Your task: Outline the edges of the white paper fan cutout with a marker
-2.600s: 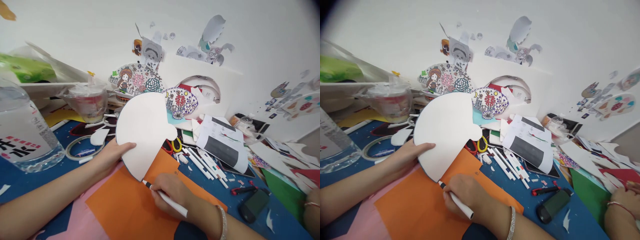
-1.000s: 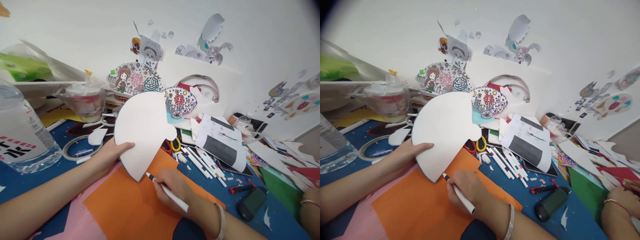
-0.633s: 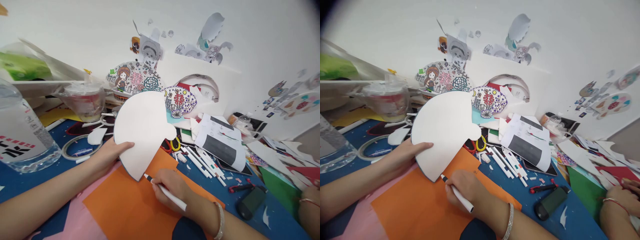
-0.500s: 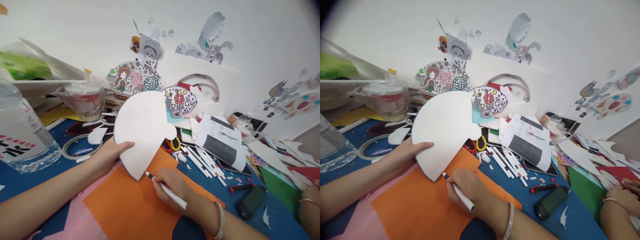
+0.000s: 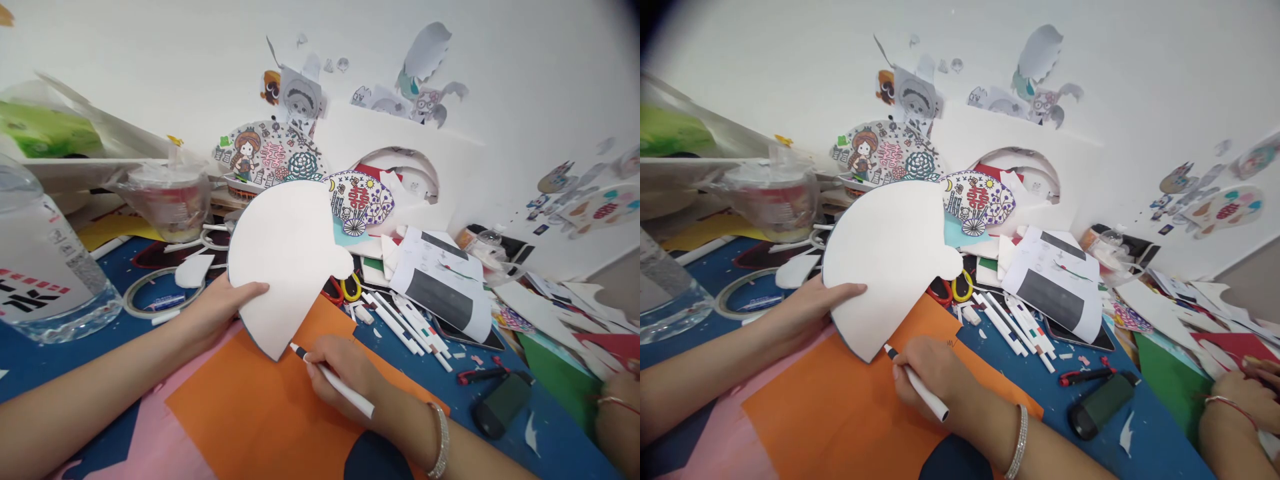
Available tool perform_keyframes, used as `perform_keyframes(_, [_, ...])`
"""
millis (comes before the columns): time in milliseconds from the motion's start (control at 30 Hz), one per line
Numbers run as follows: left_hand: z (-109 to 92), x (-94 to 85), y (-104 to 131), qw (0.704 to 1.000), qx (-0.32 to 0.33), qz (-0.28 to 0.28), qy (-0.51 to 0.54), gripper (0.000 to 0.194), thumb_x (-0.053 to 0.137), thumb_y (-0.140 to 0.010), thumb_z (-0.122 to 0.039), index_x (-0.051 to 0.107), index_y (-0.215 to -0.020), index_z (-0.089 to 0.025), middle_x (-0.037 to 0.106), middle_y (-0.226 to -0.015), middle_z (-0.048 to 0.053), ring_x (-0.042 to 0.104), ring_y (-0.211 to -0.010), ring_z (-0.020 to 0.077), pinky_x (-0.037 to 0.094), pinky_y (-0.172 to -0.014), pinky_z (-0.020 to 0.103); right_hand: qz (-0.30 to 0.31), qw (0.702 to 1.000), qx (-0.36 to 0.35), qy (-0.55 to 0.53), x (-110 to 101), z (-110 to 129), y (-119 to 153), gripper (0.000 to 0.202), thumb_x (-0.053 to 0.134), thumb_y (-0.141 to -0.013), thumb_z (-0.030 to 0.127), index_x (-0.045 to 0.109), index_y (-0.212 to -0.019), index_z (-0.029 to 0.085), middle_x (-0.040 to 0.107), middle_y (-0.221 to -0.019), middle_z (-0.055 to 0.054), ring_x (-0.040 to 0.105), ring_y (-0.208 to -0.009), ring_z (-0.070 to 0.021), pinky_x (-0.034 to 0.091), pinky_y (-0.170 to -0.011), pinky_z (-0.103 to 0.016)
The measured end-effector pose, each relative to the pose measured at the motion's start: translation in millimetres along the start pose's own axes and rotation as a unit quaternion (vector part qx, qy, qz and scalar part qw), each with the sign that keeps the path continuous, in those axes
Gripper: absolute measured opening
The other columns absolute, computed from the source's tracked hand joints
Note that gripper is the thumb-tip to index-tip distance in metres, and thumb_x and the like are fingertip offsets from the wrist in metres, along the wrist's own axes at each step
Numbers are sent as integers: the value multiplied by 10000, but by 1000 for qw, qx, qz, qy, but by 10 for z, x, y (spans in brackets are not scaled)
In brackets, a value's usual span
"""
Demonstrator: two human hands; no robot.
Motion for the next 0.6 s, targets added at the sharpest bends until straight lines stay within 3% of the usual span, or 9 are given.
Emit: perform_keyframes(600, [4,-11,4,1000,2,8,-2,655,713,-696,-273,451,-1297,-267,636,-1214,83,621,-1051,277,539,-855,364,21,997,67,-42,-12,-73,-6,107,409,-832,196,488,-761,210,555,-667,-2,526,-588,-130,423,-561,-237])
Point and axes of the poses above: each hand's wrist, its own y-axis away from the middle knuckle, its own x-axis out of the palm, z = x × y, the point moved 8 cm from there along -y, towards the middle knuckle
